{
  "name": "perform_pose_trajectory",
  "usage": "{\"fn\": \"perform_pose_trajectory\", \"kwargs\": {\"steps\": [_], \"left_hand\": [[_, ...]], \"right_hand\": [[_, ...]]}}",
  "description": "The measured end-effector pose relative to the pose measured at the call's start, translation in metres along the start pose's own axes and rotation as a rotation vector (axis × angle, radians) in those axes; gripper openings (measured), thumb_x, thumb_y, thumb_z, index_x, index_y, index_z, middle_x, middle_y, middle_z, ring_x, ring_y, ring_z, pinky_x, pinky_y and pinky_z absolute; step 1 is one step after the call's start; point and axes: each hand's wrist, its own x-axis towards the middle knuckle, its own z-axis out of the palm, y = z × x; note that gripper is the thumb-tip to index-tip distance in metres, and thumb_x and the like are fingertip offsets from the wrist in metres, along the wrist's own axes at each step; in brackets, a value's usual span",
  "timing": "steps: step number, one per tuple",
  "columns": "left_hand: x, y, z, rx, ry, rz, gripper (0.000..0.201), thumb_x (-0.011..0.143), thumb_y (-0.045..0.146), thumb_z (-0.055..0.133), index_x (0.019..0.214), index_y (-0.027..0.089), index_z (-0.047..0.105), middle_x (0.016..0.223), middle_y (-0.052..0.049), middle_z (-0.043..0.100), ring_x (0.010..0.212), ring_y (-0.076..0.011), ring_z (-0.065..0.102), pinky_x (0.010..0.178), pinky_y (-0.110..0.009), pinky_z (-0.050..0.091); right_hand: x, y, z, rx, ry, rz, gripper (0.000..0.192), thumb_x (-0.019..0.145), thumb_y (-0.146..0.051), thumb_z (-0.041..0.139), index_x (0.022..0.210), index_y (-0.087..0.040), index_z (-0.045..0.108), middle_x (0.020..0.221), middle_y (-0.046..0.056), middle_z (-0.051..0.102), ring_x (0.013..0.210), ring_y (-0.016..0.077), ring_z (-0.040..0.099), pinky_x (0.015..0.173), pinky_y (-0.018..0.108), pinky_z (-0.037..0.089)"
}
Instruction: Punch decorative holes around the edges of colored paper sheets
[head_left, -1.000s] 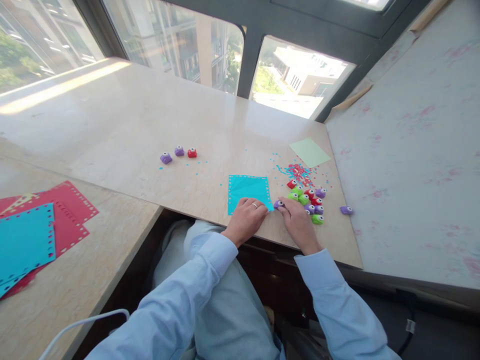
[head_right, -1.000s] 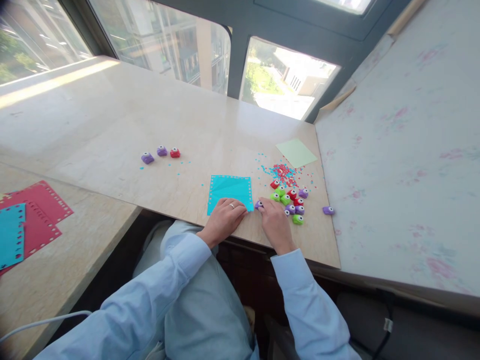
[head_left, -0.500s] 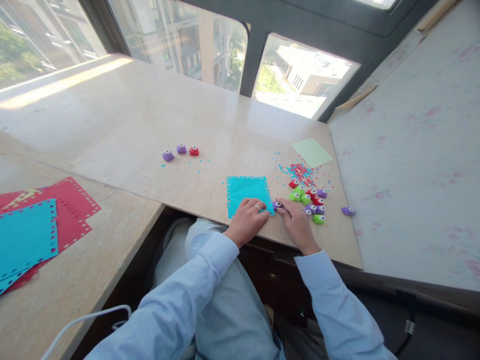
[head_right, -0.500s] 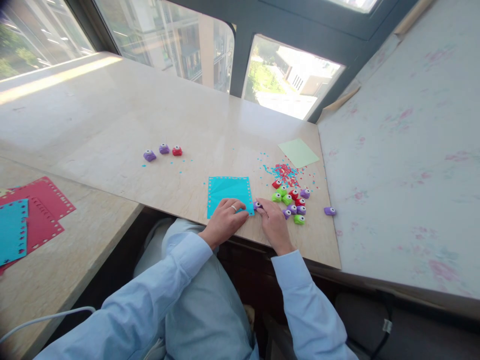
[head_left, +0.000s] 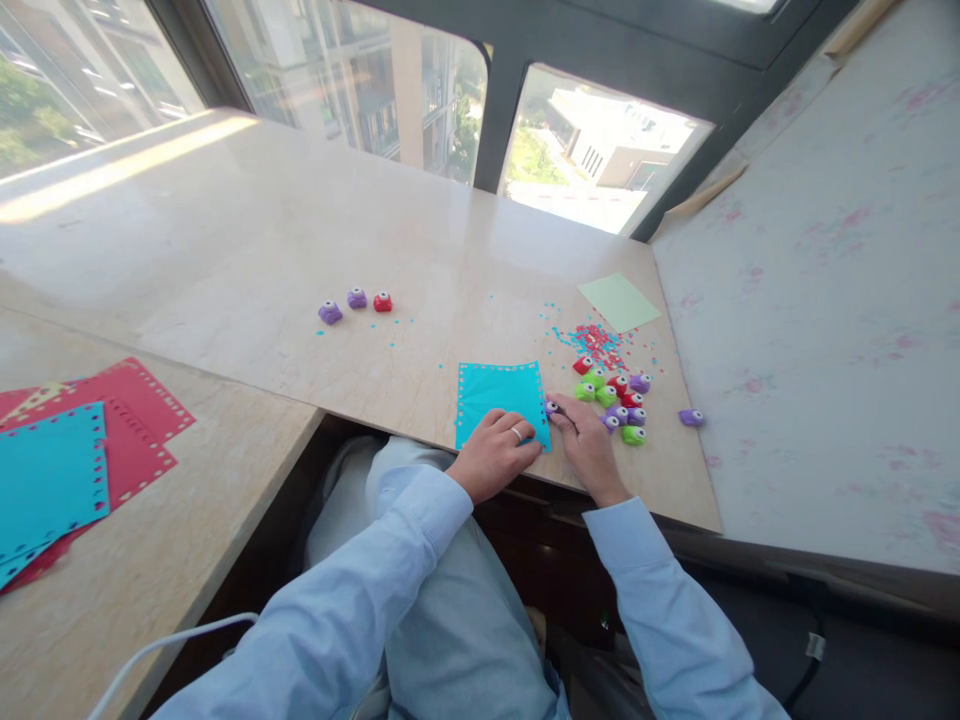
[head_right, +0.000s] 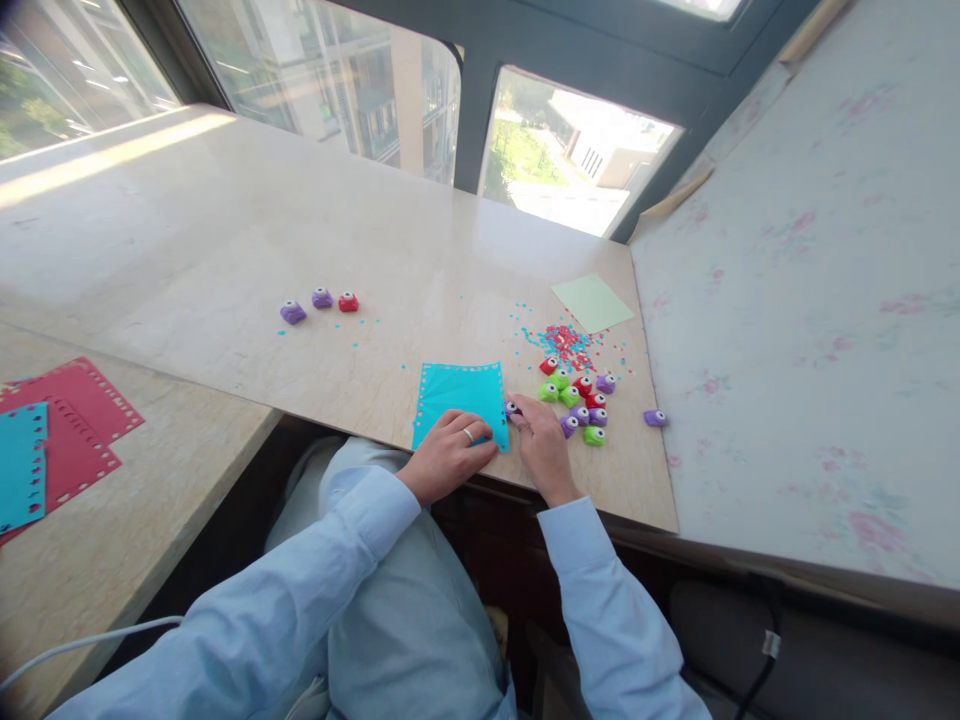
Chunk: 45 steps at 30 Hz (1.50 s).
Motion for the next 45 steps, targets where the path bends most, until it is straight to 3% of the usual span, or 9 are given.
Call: {"fn": "perform_pose_trajectory", "kwargs": {"steps": [8, 19, 30, 39, 45], "left_hand": [[0.009, -0.016, -0.002, 0.051, -0.036, -0.008, 0.015, 0.097, 0.023, 0.051, 0.094, 0.018, 0.065, 0.108, -0.007, 0.065, 0.106, -0.0187, 0.057, 0.091, -0.036, 0.038], [0.021, -0.046, -0.005, 0.112, -0.135, 0.079, 0.014, 0.096, 0.026, 0.054, 0.098, 0.019, 0.067, 0.104, -0.008, 0.065, 0.096, -0.0193, 0.059, 0.085, -0.036, 0.039], [0.015, -0.042, -0.004, 0.072, -0.083, 0.085, 0.015, 0.096, 0.024, 0.053, 0.101, 0.018, 0.066, 0.103, -0.007, 0.065, 0.094, -0.0191, 0.058, 0.076, -0.032, 0.041], [0.013, -0.042, -0.003, 0.039, -0.040, 0.030, 0.014, 0.096, 0.022, 0.054, 0.101, 0.017, 0.066, 0.105, -0.007, 0.065, 0.099, -0.0194, 0.058, 0.082, -0.030, 0.045], [0.014, -0.042, -0.004, 0.057, -0.038, 0.080, 0.019, 0.098, 0.024, 0.049, 0.101, 0.016, 0.065, 0.104, -0.008, 0.065, 0.098, -0.0194, 0.059, 0.080, -0.030, 0.045]], "right_hand": [[-0.004, 0.001, 0.004, 0.021, 0.036, 0.009, 0.033, 0.092, -0.031, 0.047, 0.115, -0.021, 0.069, 0.117, 0.010, 0.069, 0.112, 0.0250, 0.061, 0.103, 0.048, 0.045], [-0.006, 0.003, 0.007, 0.004, 0.067, -0.013, 0.034, 0.093, -0.028, 0.044, 0.116, -0.021, 0.068, 0.117, 0.010, 0.069, 0.111, 0.0236, 0.061, 0.101, 0.046, 0.045], [-0.006, 0.001, 0.007, -0.013, 0.068, -0.027, 0.034, 0.093, -0.027, 0.044, 0.116, -0.020, 0.068, 0.117, 0.010, 0.069, 0.111, 0.0246, 0.060, 0.101, 0.046, 0.045], [-0.006, 0.003, 0.007, -0.037, 0.069, -0.048, 0.033, 0.095, -0.027, 0.045, 0.118, -0.018, 0.067, 0.118, 0.011, 0.068, 0.112, 0.0245, 0.060, 0.101, 0.045, 0.045], [-0.007, 0.006, 0.009, -0.050, 0.075, -0.067, 0.032, 0.096, -0.028, 0.045, 0.118, -0.019, 0.067, 0.117, 0.010, 0.069, 0.111, 0.0246, 0.060, 0.100, 0.046, 0.046]]}}
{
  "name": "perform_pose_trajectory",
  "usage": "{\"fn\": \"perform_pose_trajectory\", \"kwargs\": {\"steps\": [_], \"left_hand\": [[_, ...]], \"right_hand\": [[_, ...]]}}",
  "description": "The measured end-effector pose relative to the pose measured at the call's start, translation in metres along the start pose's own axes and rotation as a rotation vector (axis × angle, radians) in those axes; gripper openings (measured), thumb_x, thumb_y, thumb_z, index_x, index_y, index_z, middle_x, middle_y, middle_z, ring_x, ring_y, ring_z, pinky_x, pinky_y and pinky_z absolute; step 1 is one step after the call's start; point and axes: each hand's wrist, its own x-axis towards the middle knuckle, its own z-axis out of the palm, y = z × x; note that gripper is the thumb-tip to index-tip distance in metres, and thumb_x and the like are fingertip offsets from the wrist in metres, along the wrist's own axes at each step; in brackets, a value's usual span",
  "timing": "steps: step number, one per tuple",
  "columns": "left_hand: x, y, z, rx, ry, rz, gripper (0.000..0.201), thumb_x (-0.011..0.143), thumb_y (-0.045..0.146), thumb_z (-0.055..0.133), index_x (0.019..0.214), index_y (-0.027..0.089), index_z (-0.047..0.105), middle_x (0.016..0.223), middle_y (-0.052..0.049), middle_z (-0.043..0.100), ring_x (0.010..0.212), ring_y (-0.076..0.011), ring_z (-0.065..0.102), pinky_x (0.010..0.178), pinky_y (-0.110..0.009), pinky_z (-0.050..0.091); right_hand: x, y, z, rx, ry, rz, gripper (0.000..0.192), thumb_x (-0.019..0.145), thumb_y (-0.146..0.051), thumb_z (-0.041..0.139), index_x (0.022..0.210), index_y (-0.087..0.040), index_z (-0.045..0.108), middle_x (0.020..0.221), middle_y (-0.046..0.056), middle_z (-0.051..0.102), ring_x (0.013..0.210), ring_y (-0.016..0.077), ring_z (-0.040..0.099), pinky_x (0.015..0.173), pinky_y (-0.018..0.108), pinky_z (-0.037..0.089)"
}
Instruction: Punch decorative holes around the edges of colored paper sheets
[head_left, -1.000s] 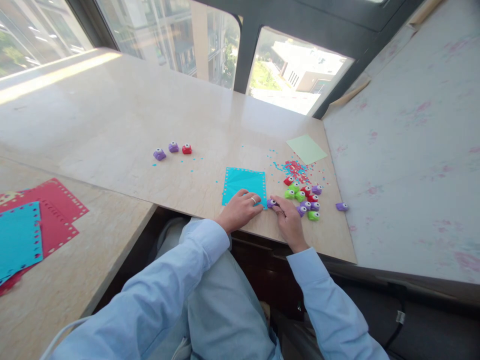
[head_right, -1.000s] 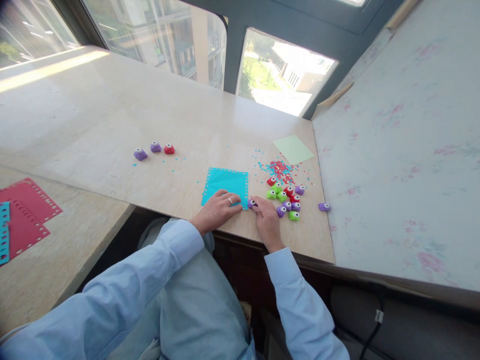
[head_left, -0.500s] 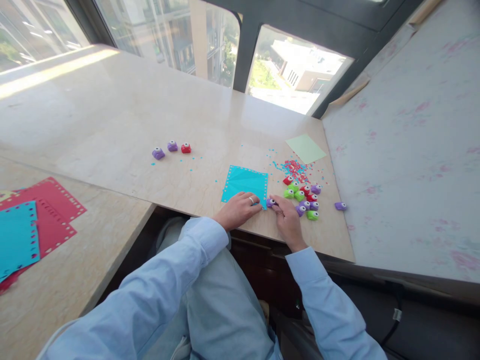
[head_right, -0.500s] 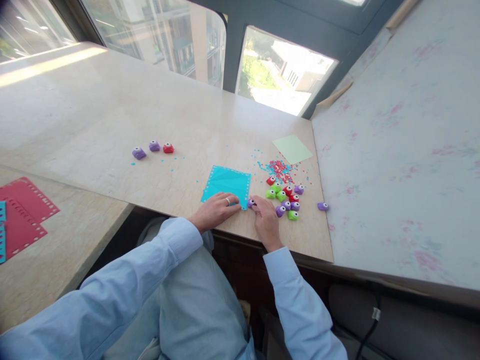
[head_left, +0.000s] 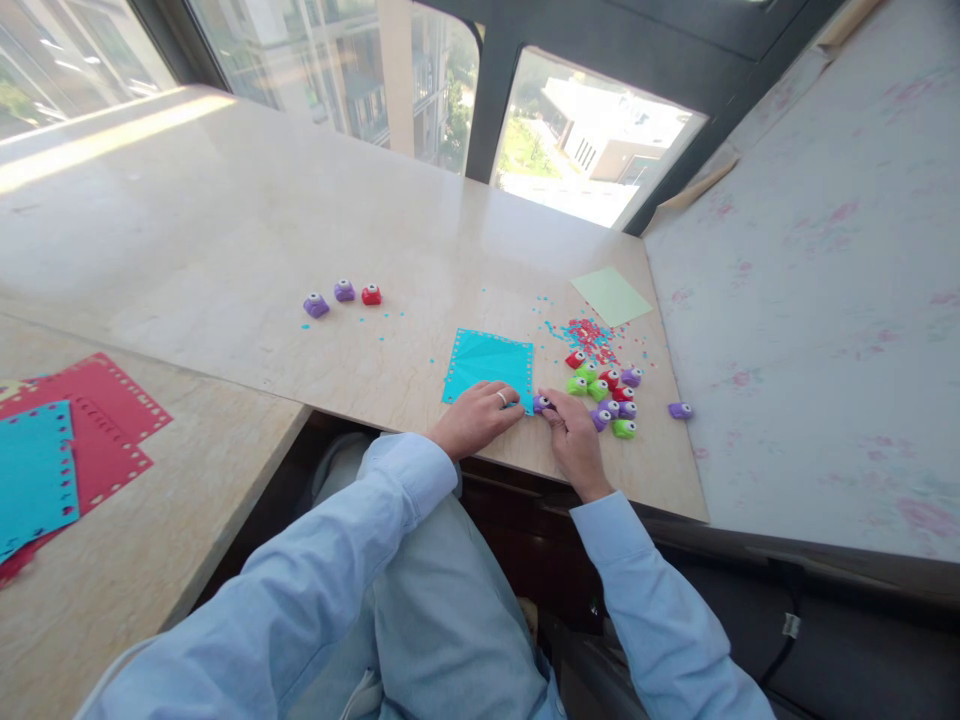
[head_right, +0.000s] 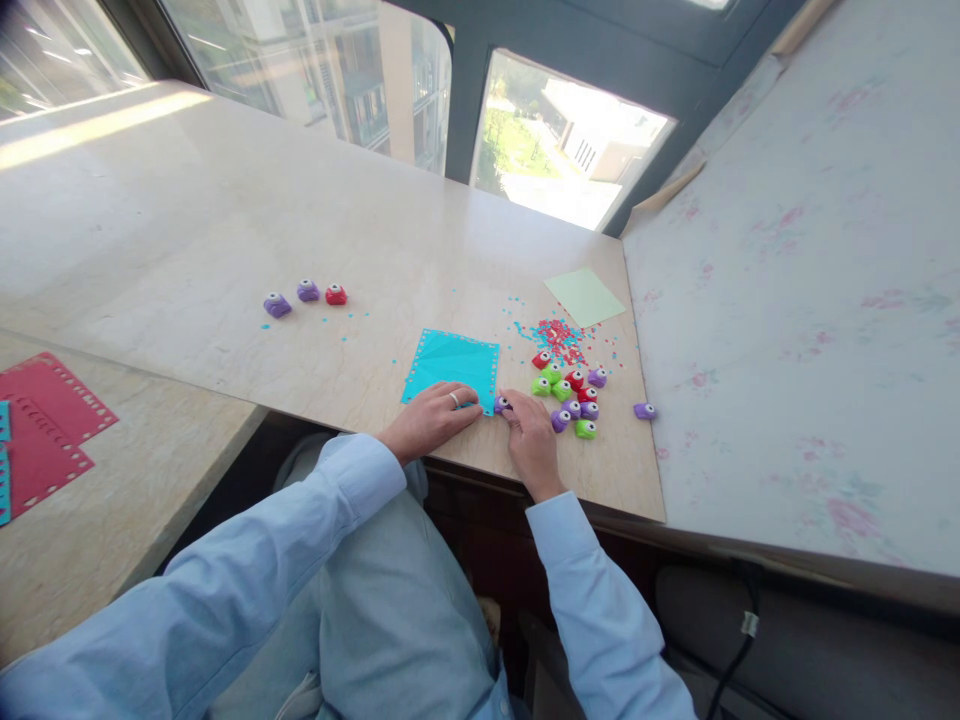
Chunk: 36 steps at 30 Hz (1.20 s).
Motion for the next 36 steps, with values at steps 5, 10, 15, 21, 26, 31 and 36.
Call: {"fn": "perform_pose_trajectory", "kwargs": {"steps": [5, 10, 15, 21, 26, 31, 36], "left_hand": [[0.001, 0.000, 0.001, 0.025, -0.012, 0.051, 0.021, 0.099, 0.025, 0.047, 0.100, 0.017, 0.066, 0.102, -0.008, 0.065, 0.094, -0.0188, 0.058, 0.079, -0.031, 0.043], [0.001, -0.001, 0.002, 0.021, -0.036, 0.079, 0.021, 0.099, 0.025, 0.047, 0.100, 0.016, 0.066, 0.101, -0.008, 0.065, 0.093, -0.0190, 0.058, 0.079, -0.031, 0.042], [0.001, -0.002, 0.001, 0.006, -0.052, 0.087, 0.021, 0.099, 0.026, 0.047, 0.101, 0.016, 0.066, 0.102, -0.009, 0.065, 0.096, -0.0186, 0.058, 0.082, -0.031, 0.042], [-0.002, -0.002, 0.001, -0.010, -0.022, 0.095, 0.022, 0.100, 0.025, 0.046, 0.101, 0.016, 0.066, 0.102, -0.008, 0.065, 0.096, -0.0184, 0.059, 0.082, -0.031, 0.042], [-0.002, -0.002, 0.000, -0.006, -0.036, 0.087, 0.022, 0.100, 0.025, 0.045, 0.102, 0.017, 0.065, 0.104, -0.008, 0.065, 0.098, -0.0177, 0.058, 0.083, -0.031, 0.040], [0.000, 0.001, -0.008, 0.067, -0.026, 0.012, 0.021, 0.100, 0.023, 0.044, 0.097, 0.018, 0.064, 0.094, -0.007, 0.064, 0.088, -0.0177, 0.057, 0.076, -0.032, 0.038], [-0.008, 0.004, -0.010, 0.102, -0.069, -0.042, 0.019, 0.098, 0.020, 0.044, 0.103, 0.019, 0.063, 0.071, -0.003, 0.061, 0.063, -0.0145, 0.053, 0.056, -0.029, 0.032]], "right_hand": [[0.000, 0.001, 0.001, 0.001, 0.001, -0.015, 0.032, 0.096, -0.026, 0.045, 0.118, -0.018, 0.067, 0.117, 0.011, 0.069, 0.110, 0.0249, 0.060, 0.100, 0.046, 0.047], [0.000, 0.000, 0.000, 0.007, 0.001, -0.012, 0.032, 0.095, -0.025, 0.045, 0.118, -0.019, 0.067, 0.117, 0.011, 0.069, 0.110, 0.0249, 0.060, 0.100, 0.046, 0.046], [0.000, 0.000, 0.000, 0.014, -0.002, 0.001, 0.032, 0.095, -0.025, 0.045, 0.117, -0.020, 0.067, 0.117, 0.010, 0.069, 0.111, 0.0246, 0.060, 0.101, 0.046, 0.046], [0.001, -0.001, -0.001, 0.024, -0.010, 0.004, 0.032, 0.094, -0.023, 0.045, 0.117, -0.020, 0.067, 0.117, 0.010, 0.069, 0.111, 0.0243, 0.060, 0.101, 0.045, 0.046], [0.001, -0.001, -0.001, 0.029, -0.012, 0.005, 0.033, 0.094, -0.023, 0.044, 0.117, -0.020, 0.067, 0.117, 0.010, 0.069, 0.111, 0.0242, 0.060, 0.101, 0.045, 0.046], [0.001, 0.000, -0.001, 0.038, -0.005, 0.009, 0.032, 0.095, -0.025, 0.045, 0.117, -0.021, 0.067, 0.116, 0.009, 0.069, 0.111, 0.0244, 0.060, 0.101, 0.046, 0.046], [0.001, 0.000, -0.001, 0.036, 0.004, 0.016, 0.031, 0.095, -0.027, 0.046, 0.116, -0.020, 0.068, 0.116, 0.010, 0.069, 0.111, 0.0247, 0.060, 0.101, 0.047, 0.046]]}}
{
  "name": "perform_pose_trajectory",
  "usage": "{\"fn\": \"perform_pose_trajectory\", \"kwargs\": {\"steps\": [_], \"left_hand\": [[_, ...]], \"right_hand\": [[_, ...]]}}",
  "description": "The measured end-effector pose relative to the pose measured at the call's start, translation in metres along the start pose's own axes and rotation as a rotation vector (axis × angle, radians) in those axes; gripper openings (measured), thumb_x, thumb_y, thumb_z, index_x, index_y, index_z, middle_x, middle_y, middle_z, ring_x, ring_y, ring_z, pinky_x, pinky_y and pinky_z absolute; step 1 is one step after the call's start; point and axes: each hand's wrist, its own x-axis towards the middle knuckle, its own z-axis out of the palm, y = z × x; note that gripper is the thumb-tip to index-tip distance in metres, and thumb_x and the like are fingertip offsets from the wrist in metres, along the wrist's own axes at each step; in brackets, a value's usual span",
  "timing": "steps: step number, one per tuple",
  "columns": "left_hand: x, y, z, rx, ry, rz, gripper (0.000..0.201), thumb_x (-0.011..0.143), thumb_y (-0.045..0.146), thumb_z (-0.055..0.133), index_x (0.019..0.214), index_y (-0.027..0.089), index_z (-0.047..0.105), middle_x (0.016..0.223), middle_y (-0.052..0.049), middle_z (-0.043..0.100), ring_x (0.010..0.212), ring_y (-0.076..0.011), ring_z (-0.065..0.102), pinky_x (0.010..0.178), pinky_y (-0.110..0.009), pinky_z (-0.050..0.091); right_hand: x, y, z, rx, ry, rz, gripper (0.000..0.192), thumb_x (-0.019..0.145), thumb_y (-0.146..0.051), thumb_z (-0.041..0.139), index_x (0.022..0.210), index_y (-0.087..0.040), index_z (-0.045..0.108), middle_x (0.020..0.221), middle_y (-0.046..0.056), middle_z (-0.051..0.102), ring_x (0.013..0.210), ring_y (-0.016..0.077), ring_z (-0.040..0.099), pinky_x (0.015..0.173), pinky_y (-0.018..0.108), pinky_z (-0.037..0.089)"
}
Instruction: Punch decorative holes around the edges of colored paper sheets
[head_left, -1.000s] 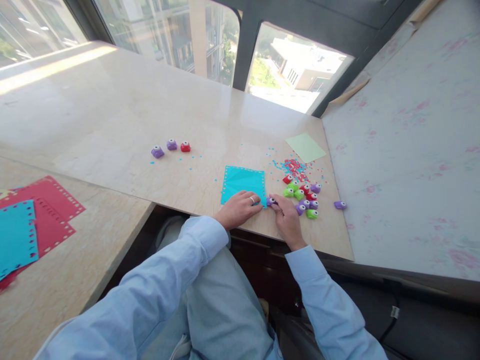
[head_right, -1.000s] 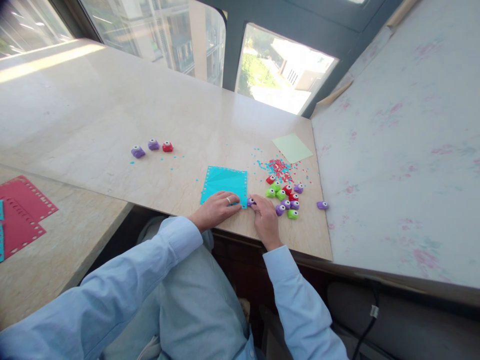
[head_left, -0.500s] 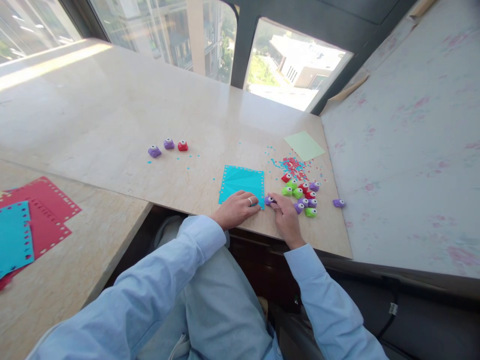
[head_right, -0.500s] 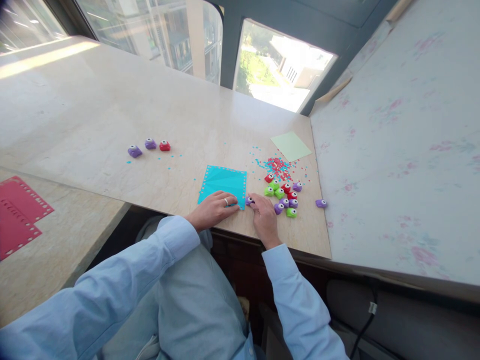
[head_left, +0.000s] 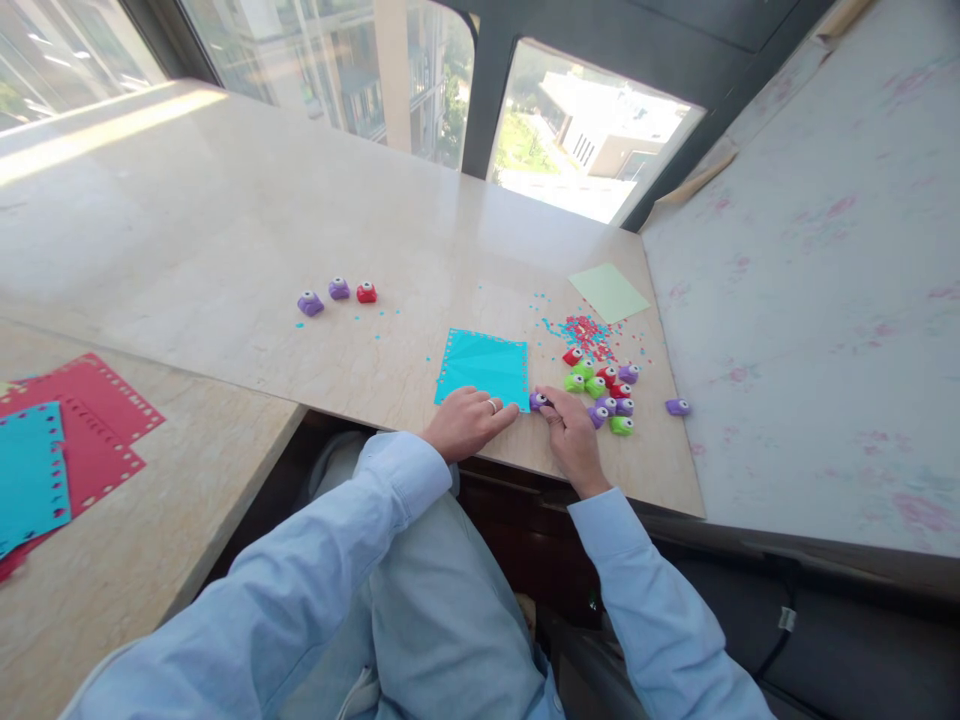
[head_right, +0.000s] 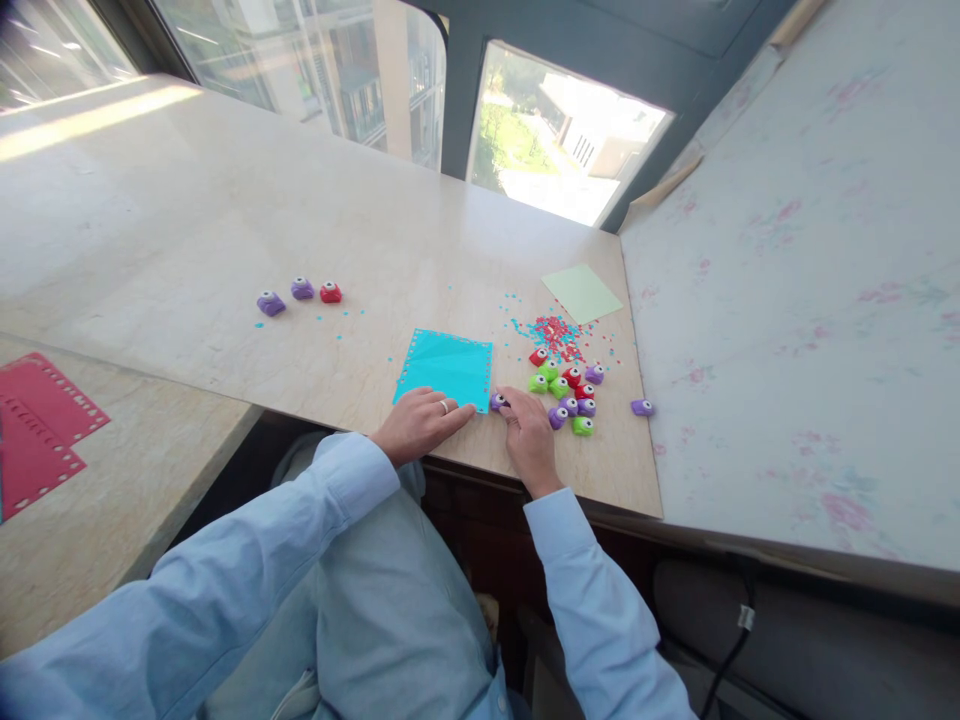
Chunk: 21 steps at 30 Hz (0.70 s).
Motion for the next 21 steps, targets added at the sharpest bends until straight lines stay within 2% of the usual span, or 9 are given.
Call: {"fn": "perform_pose_trajectory", "kwargs": {"steps": [3, 6, 8, 11, 14, 17, 21], "left_hand": [[-0.005, 0.005, 0.000, -0.050, -0.043, -0.117, 0.022, 0.097, 0.020, 0.046, 0.111, 0.021, 0.062, 0.066, 0.000, 0.062, 0.054, -0.0128, 0.052, 0.049, -0.026, 0.027], [-0.002, 0.018, -0.004, -0.195, -0.025, -0.356, 0.022, 0.097, 0.025, 0.046, 0.098, 0.022, 0.068, 0.068, -0.002, 0.066, 0.057, -0.0132, 0.058, 0.050, -0.024, 0.033], [0.005, 0.030, -0.008, -0.403, 0.049, -0.599, 0.024, 0.096, 0.031, 0.049, 0.092, 0.021, 0.070, 0.076, -0.004, 0.070, 0.062, -0.0138, 0.063, 0.053, -0.023, 0.039], [0.017, 0.043, -0.014, -0.898, 0.145, -1.016, 0.023, 0.091, 0.035, 0.057, 0.097, 0.018, 0.071, 0.091, -0.004, 0.073, 0.050, -0.0095, 0.061, 0.048, -0.021, 0.043], [0.028, 0.047, -0.017, -1.219, 0.195, -1.295, 0.023, 0.086, 0.031, 0.061, 0.097, 0.013, 0.069, 0.086, -0.005, 0.072, 0.042, -0.0093, 0.060, 0.036, -0.019, 0.037], [0.037, 0.044, -0.014, -1.304, 0.243, -1.404, 0.017, 0.082, 0.023, 0.063, 0.094, 0.011, 0.067, 0.082, -0.004, 0.071, 0.045, -0.0103, 0.063, 0.033, -0.016, 0.034], [0.043, 0.043, -0.005, -1.194, 0.192, -1.339, 0.009, 0.081, 0.019, 0.063, 0.087, 0.013, 0.067, 0.080, -0.003, 0.072, 0.044, -0.0090, 0.062, 0.039, -0.017, 0.038]], "right_hand": [[0.000, -0.001, 0.000, 0.001, -0.002, 0.007, 0.032, 0.095, -0.027, 0.046, 0.117, -0.018, 0.068, 0.117, 0.011, 0.069, 0.112, 0.0248, 0.060, 0.102, 0.046, 0.045], [0.000, -0.001, 0.000, 0.004, -0.003, 0.008, 0.032, 0.095, -0.028, 0.046, 0.117, -0.018, 0.068, 0.117, 0.011, 0.069, 0.112, 0.0249, 0.060, 0.102, 0.046, 0.045], [0.000, -0.001, 0.000, 0.005, -0.001, 0.008, 0.032, 0.095, -0.029, 0.046, 0.117, -0.019, 0.068, 0.117, 0.011, 0.069, 0.112, 0.0250, 0.061, 0.102, 0.047, 0.045], [0.000, 0.000, 0.001, 0.006, 0.000, 0.011, 0.032, 0.095, -0.030, 0.046, 0.117, -0.020, 0.068, 0.117, 0.010, 0.069, 0.111, 0.0251, 0.061, 0.101, 0.047, 0.045], [0.000, 0.000, 0.001, 0.009, -0.002, 0.009, 0.033, 0.095, -0.031, 0.047, 0.117, -0.019, 0.068, 0.117, 0.011, 0.069, 0.111, 0.0256, 0.061, 0.100, 0.047, 0.046], [0.000, -0.001, 0.000, 0.011, -0.006, 0.010, 0.032, 0.095, -0.031, 0.047, 0.117, -0.020, 0.068, 0.117, 0.011, 0.069, 0.111, 0.0254, 0.060, 0.101, 0.047, 0.045], [0.000, -0.001, 0.000, 0.013, -0.002, 0.012, 0.032, 0.095, -0.031, 0.048, 0.117, -0.020, 0.068, 0.117, 0.011, 0.069, 0.111, 0.0255, 0.061, 0.101, 0.047, 0.046]]}}
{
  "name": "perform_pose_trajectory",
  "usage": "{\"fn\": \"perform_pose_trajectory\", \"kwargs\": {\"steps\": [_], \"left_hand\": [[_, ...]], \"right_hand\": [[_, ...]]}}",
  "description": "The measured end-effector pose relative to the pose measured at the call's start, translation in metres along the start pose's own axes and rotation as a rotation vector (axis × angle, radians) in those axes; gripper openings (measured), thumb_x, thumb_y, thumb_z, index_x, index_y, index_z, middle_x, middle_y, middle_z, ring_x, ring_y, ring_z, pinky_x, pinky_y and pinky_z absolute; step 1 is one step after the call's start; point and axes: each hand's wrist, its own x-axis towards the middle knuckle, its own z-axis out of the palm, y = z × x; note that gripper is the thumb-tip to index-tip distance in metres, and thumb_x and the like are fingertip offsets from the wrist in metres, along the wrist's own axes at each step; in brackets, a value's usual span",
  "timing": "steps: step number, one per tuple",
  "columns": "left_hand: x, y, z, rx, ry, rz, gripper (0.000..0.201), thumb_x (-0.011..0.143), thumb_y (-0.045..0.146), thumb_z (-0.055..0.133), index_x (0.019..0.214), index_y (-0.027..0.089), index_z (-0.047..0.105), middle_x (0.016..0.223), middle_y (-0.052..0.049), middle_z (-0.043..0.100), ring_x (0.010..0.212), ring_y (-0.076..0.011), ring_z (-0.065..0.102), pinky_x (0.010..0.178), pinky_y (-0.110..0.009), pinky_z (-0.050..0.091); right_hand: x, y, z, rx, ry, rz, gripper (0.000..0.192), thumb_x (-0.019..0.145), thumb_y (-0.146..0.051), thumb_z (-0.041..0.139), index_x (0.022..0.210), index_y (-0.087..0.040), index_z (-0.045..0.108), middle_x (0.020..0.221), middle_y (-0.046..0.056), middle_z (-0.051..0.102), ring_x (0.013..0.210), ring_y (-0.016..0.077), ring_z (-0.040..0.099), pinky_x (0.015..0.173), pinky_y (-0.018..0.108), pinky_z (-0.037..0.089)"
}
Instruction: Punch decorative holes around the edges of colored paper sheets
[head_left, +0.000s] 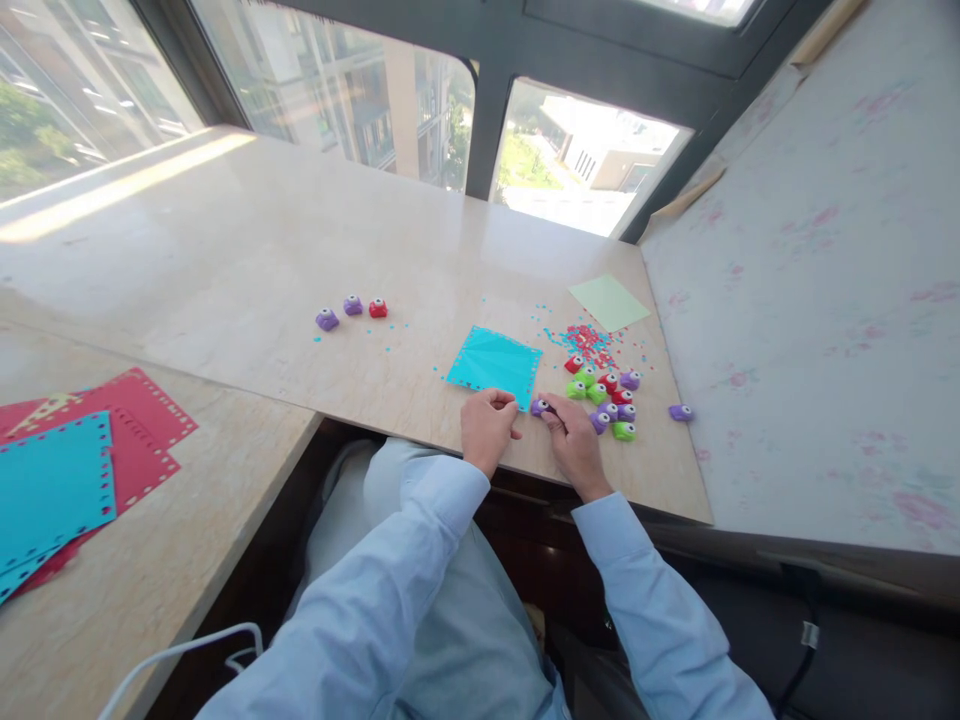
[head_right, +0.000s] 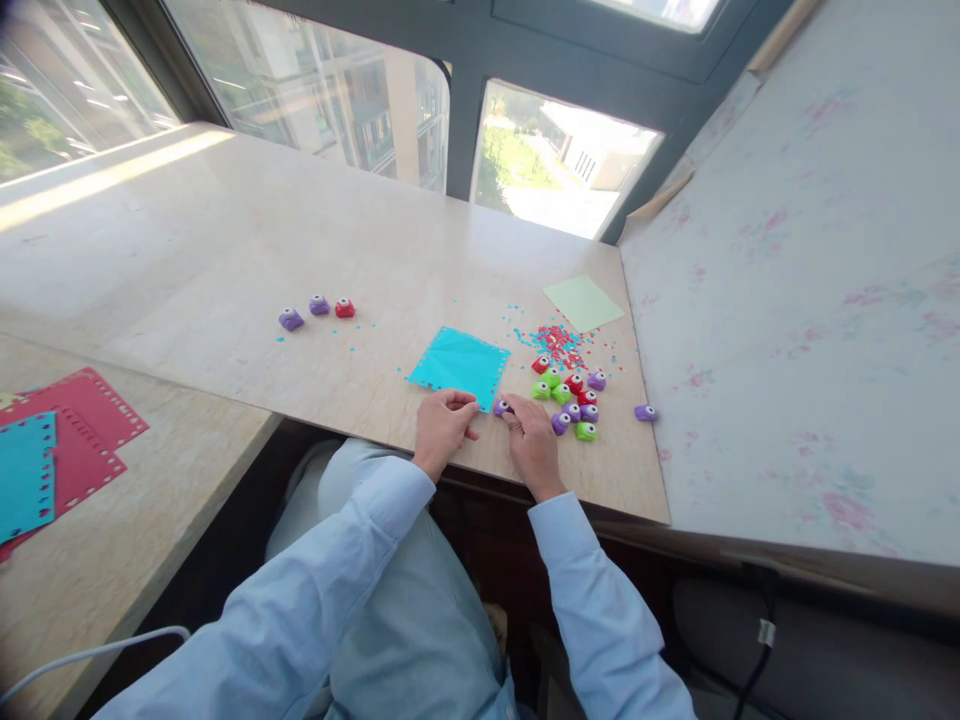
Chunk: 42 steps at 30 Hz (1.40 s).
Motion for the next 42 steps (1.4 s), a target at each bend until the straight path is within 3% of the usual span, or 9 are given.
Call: {"fn": "perform_pose_trajectory", "kwargs": {"steps": [4, 12, 21, 32, 42], "left_hand": [[-0.001, -0.006, 0.006, 0.162, 0.029, 0.086, 0.009, 0.082, 0.023, 0.062, 0.085, 0.017, 0.069, 0.083, -0.001, 0.073, 0.043, -0.0076, 0.057, 0.047, -0.021, 0.044], [-0.008, -0.010, 0.005, 0.276, 0.080, 0.208, 0.009, 0.084, 0.022, 0.063, 0.086, 0.019, 0.071, 0.087, -0.003, 0.074, 0.073, -0.0158, 0.067, 0.066, -0.026, 0.048], [-0.011, -0.013, 0.005, 0.342, 0.070, 0.254, 0.010, 0.086, 0.024, 0.063, 0.088, 0.022, 0.073, 0.086, -0.002, 0.074, 0.068, -0.0141, 0.065, 0.065, -0.025, 0.044], [-0.008, -0.016, 0.005, 0.258, 0.065, 0.231, 0.010, 0.085, 0.025, 0.064, 0.088, 0.021, 0.073, 0.086, -0.002, 0.074, 0.074, -0.0152, 0.066, 0.066, -0.025, 0.046], [-0.008, -0.015, 0.005, 0.292, 0.050, 0.236, 0.011, 0.087, 0.027, 0.062, 0.087, 0.023, 0.072, 0.076, 0.001, 0.072, 0.062, -0.0135, 0.063, 0.062, -0.024, 0.044]], "right_hand": [[0.000, 0.001, 0.001, 0.009, 0.004, -0.001, 0.031, 0.095, -0.030, 0.047, 0.116, -0.020, 0.068, 0.116, 0.010, 0.069, 0.110, 0.0254, 0.061, 0.100, 0.046, 0.046], [-0.001, 0.002, 0.001, 0.021, 0.003, 0.001, 0.032, 0.094, -0.027, 0.047, 0.116, -0.020, 0.069, 0.117, 0.010, 0.069, 0.111, 0.0251, 0.061, 0.101, 0.046, 0.046], [0.000, 0.001, 0.001, 0.014, 0.002, 0.005, 0.033, 0.094, -0.029, 0.047, 0.117, -0.021, 0.069, 0.117, 0.010, 0.070, 0.111, 0.0258, 0.061, 0.101, 0.048, 0.046], [-0.001, 0.003, 0.001, 0.009, 0.004, 0.005, 0.033, 0.094, -0.030, 0.047, 0.116, -0.020, 0.069, 0.116, 0.010, 0.070, 0.111, 0.0261, 0.061, 0.101, 0.048, 0.046], [-0.001, 0.003, 0.001, 0.004, 0.000, 0.006, 0.033, 0.094, -0.029, 0.047, 0.117, -0.021, 0.069, 0.117, 0.010, 0.069, 0.112, 0.0260, 0.061, 0.101, 0.048, 0.046]]}}
